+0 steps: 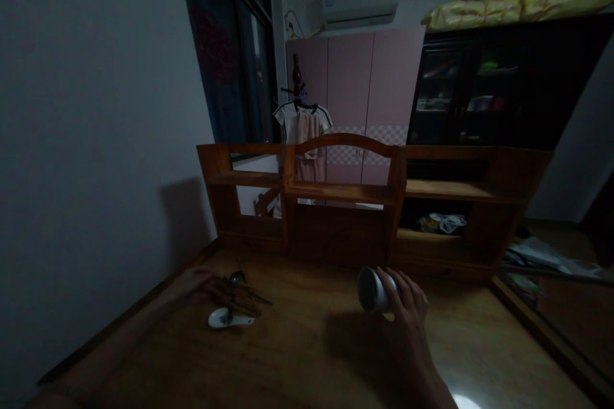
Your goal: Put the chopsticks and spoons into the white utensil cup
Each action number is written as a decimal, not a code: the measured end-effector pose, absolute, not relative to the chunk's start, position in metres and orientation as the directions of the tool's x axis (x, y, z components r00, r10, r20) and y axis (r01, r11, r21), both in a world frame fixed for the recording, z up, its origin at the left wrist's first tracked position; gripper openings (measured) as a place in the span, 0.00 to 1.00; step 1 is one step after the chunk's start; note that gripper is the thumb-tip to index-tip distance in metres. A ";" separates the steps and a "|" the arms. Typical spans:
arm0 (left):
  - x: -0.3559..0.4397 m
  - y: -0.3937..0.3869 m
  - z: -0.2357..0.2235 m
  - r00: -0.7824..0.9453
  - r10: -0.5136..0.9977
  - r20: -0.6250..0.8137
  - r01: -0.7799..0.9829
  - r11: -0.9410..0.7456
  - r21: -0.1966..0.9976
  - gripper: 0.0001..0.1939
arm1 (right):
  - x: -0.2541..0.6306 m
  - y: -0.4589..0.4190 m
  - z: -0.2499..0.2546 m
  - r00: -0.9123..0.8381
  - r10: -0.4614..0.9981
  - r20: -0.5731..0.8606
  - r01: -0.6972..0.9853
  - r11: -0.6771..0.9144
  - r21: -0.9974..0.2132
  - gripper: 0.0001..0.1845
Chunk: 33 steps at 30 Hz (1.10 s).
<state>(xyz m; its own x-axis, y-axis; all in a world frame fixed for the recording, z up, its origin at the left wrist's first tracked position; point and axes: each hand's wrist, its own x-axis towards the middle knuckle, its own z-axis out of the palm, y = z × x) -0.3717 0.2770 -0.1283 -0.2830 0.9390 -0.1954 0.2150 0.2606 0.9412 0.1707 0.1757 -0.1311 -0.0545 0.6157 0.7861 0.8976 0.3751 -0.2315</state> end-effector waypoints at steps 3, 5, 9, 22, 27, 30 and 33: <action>-0.350 0.281 -0.118 -0.238 0.970 -0.048 0.301 0.121 0.946 0.17 | 0.171 0.178 -0.133 -0.050 0.624 0.780 0.890 0.381 -0.248 0.41; -0.320 0.273 -0.111 -0.202 0.977 0.063 0.337 0.009 0.941 0.15 | 0.171 0.179 -0.135 -0.039 0.626 0.779 0.868 0.407 -0.284 0.41; -0.220 0.221 -0.107 -0.040 0.990 0.133 0.136 -0.126 0.983 0.18 | 0.165 0.178 -0.139 -0.074 0.662 0.746 0.726 0.549 -0.415 0.42; -0.033 0.166 -0.134 0.160 0.937 0.311 -0.260 -0.264 0.929 0.42 | 0.134 0.166 -0.163 -0.260 0.709 0.656 0.519 0.675 -0.524 0.46; -0.064 0.204 -0.125 -0.008 0.985 0.172 -0.317 -0.165 0.934 0.34 | 0.129 0.163 -0.153 -0.228 0.785 0.576 0.588 0.583 -0.561 0.45; -0.107 0.245 -0.120 -0.222 0.961 0.164 -0.286 -0.225 0.932 0.32 | 0.130 0.162 -0.149 -0.213 0.799 0.562 0.599 0.562 -0.571 0.40; -0.150 0.284 -0.121 -0.384 0.888 0.254 0.040 -0.259 0.965 0.33 | 0.136 0.163 -0.149 -0.227 0.795 0.562 0.603 0.568 -0.560 0.35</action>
<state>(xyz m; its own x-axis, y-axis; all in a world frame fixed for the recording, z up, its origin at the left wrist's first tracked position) -0.1499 0.2844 -0.1209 -0.3840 0.8877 0.2541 0.0403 -0.2588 0.9651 0.1361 0.1626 -0.1485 -0.2267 0.7955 0.5620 0.6032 0.5677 -0.5602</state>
